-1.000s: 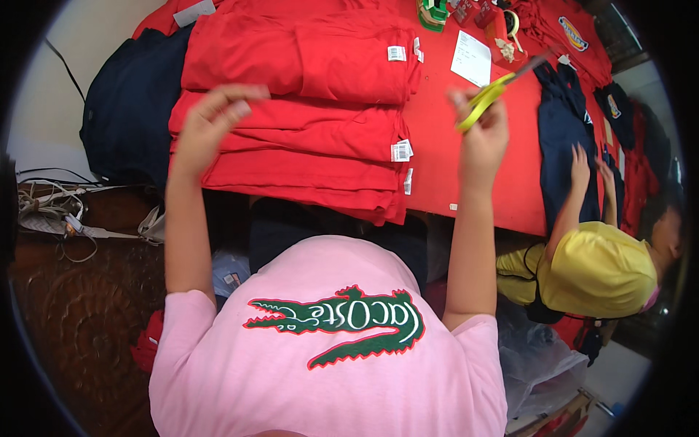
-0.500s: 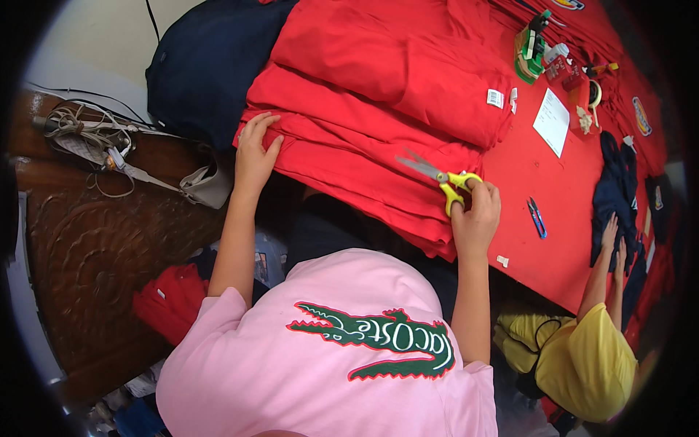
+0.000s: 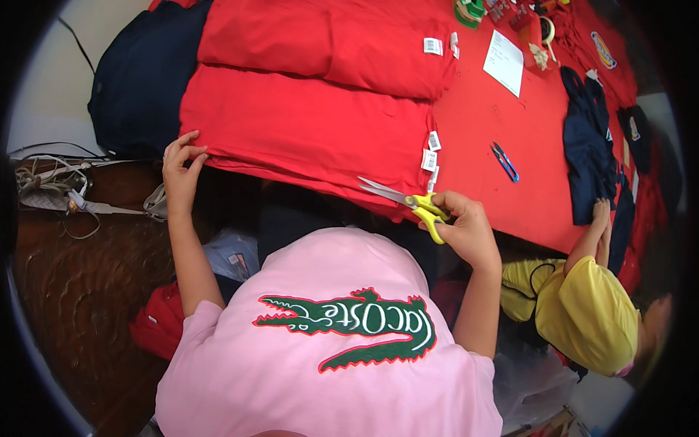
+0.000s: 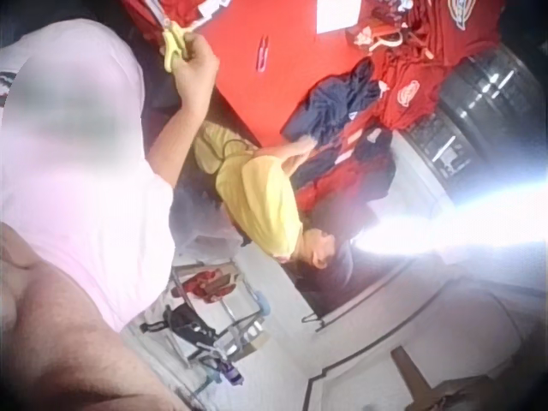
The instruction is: The person trims loose threads from red shirts using a small nipper and scissors, then folds and stacks the garments on a table.
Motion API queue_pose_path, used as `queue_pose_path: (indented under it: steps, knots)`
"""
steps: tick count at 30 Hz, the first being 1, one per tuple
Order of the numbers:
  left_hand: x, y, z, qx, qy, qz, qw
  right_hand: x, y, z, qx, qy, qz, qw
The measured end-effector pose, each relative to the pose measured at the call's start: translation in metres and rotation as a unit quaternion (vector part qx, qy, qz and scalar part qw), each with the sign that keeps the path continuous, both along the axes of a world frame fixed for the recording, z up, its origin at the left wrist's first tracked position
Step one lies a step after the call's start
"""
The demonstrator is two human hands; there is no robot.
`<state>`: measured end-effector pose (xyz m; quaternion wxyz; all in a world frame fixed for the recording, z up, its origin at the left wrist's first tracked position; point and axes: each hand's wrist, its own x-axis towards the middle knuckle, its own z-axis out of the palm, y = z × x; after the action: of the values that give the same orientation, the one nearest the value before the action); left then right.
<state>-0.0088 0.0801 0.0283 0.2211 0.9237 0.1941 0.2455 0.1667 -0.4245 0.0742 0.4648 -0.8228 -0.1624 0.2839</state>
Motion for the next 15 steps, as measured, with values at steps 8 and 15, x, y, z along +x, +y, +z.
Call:
queue_pose_path:
  steps: [8,15]
  knots:
    - [0.03,-0.086,0.012,-0.032,-0.023,-0.135,0.99,0.018,-0.04,-0.004,0.078,-0.009,-0.221,0.972]
    - [0.08,-0.156,-0.002,-0.029,-0.004,-0.318,0.948,0.011,-0.018,-0.004,0.105,-0.009,-0.189,0.976]
